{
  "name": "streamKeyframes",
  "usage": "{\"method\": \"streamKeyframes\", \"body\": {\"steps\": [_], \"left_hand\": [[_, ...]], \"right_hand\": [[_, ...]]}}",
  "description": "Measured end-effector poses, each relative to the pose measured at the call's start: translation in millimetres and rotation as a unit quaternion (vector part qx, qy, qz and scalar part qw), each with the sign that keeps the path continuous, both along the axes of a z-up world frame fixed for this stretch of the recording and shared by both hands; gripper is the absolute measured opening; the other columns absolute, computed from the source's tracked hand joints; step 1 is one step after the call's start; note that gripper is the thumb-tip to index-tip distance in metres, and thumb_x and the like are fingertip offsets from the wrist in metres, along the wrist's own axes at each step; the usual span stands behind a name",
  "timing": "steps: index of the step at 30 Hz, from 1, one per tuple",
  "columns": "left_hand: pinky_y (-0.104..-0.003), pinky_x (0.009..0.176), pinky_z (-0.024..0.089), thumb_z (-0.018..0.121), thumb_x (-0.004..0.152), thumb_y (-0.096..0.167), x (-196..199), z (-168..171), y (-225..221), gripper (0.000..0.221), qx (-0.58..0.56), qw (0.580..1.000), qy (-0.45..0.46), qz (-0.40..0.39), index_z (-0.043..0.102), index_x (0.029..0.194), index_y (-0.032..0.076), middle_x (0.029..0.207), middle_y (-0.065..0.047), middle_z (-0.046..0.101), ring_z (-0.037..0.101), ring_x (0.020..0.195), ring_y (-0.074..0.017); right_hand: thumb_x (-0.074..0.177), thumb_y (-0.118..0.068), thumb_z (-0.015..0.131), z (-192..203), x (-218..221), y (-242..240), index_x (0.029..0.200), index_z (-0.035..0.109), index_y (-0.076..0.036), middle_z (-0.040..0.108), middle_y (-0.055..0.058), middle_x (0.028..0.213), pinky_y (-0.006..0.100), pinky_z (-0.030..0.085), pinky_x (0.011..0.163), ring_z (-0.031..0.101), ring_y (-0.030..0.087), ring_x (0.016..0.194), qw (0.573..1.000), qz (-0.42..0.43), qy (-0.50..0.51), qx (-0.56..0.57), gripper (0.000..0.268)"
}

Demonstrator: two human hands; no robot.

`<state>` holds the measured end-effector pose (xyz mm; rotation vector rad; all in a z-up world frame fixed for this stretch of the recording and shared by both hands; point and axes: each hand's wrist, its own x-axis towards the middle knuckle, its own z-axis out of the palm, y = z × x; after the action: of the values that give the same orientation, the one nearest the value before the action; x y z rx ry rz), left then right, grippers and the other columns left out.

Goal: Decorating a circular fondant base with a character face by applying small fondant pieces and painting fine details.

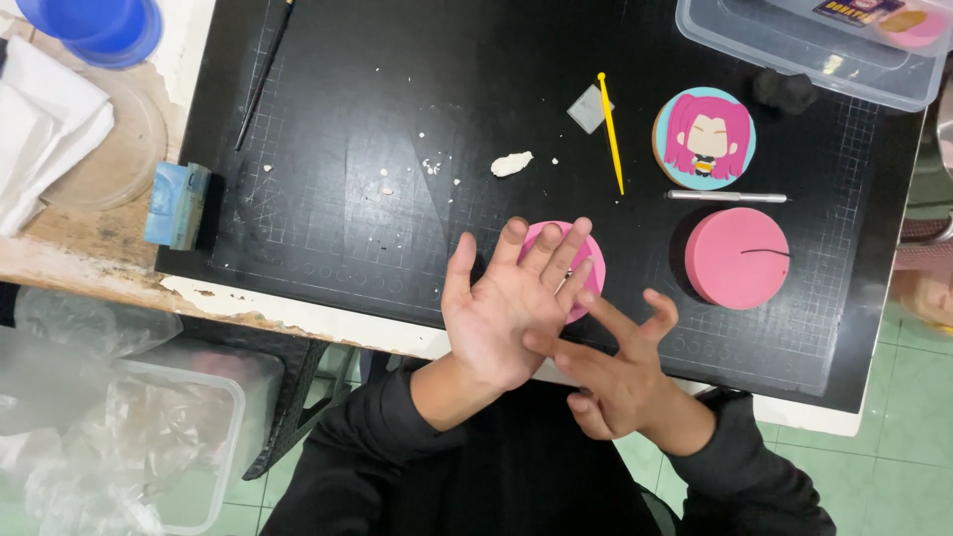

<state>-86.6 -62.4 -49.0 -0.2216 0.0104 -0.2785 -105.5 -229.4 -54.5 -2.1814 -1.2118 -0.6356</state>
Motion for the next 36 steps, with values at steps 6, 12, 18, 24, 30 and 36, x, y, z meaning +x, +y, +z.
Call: {"method": "streamKeyframes", "body": {"steps": [6, 12, 18, 24, 30, 36], "left_hand": [[-0.044, 0.123, 0.035, 0.038, 0.111, 0.056, -3, -5, -2, 0.050, -0.001, 1.000, -0.004, -0.005, 0.063, 0.125, 0.015, 0.136, -0.011, 0.066, 0.037, 0.154, -0.0310], [-0.042, 0.122, 0.037, 0.035, 0.114, 0.056, -4, -7, -2, 0.051, -0.023, 0.999, -0.023, -0.010, 0.061, 0.130, 0.015, 0.140, -0.012, 0.064, 0.031, 0.158, -0.0309], [-0.044, 0.123, 0.034, 0.037, 0.112, 0.057, -4, -5, 0, 0.050, -0.009, 1.000, -0.015, -0.005, 0.062, 0.127, 0.016, 0.138, -0.011, 0.065, 0.034, 0.156, -0.0309], [-0.044, 0.124, 0.035, 0.038, 0.112, 0.055, -5, 0, 3, 0.050, -0.011, 1.000, -0.002, -0.017, 0.062, 0.126, 0.014, 0.136, -0.012, 0.065, 0.035, 0.155, -0.0307], [-0.044, 0.125, 0.034, 0.040, 0.111, 0.056, -6, 2, 3, 0.049, 0.006, 1.000, 0.013, -0.021, 0.063, 0.124, 0.015, 0.135, -0.011, 0.065, 0.036, 0.154, -0.0299], [-0.045, 0.125, 0.032, 0.037, 0.112, 0.057, -6, -1, 2, 0.049, 0.014, 1.000, -0.006, -0.021, 0.063, 0.124, 0.017, 0.136, -0.008, 0.065, 0.035, 0.155, -0.0283]], "right_hand": [[0.114, -0.037, 0.027, 2, 2, 2, 0.149, 0.044, -0.020, 0.079, -0.007, 0.120, 0.058, 0.004, 0.122, 0.051, 0.039, 0.141, 1.000, 0.008, 0.000, 0.005, 0.042], [0.116, -0.039, 0.024, 3, 3, 5, 0.153, 0.041, -0.021, 0.078, -0.007, 0.123, 0.058, 0.004, 0.122, 0.047, 0.038, 0.144, 1.000, 0.020, -0.002, 0.004, 0.044], [0.115, -0.038, 0.024, 3, 4, 3, 0.154, 0.038, -0.021, 0.077, -0.007, 0.125, 0.057, 0.002, 0.123, 0.047, 0.037, 0.145, 1.000, 0.017, -0.006, 0.001, 0.045], [0.115, -0.040, 0.025, 0, 14, -2, 0.152, 0.041, -0.019, 0.078, -0.005, 0.125, 0.060, 0.003, 0.121, 0.053, 0.040, 0.139, 0.999, 0.002, -0.042, -0.018, 0.046], [0.114, -0.041, 0.030, 6, 16, -5, 0.151, 0.040, -0.020, 0.077, -0.004, 0.126, 0.059, 0.005, 0.121, 0.051, 0.037, 0.142, 1.000, -0.002, -0.016, -0.022, 0.044], [0.113, -0.037, 0.035, 10, 13, 4, 0.148, 0.042, -0.019, 0.078, -0.002, 0.123, 0.058, 0.008, 0.121, 0.050, 0.037, 0.143, 1.000, 0.006, 0.004, -0.001, 0.040]]}}
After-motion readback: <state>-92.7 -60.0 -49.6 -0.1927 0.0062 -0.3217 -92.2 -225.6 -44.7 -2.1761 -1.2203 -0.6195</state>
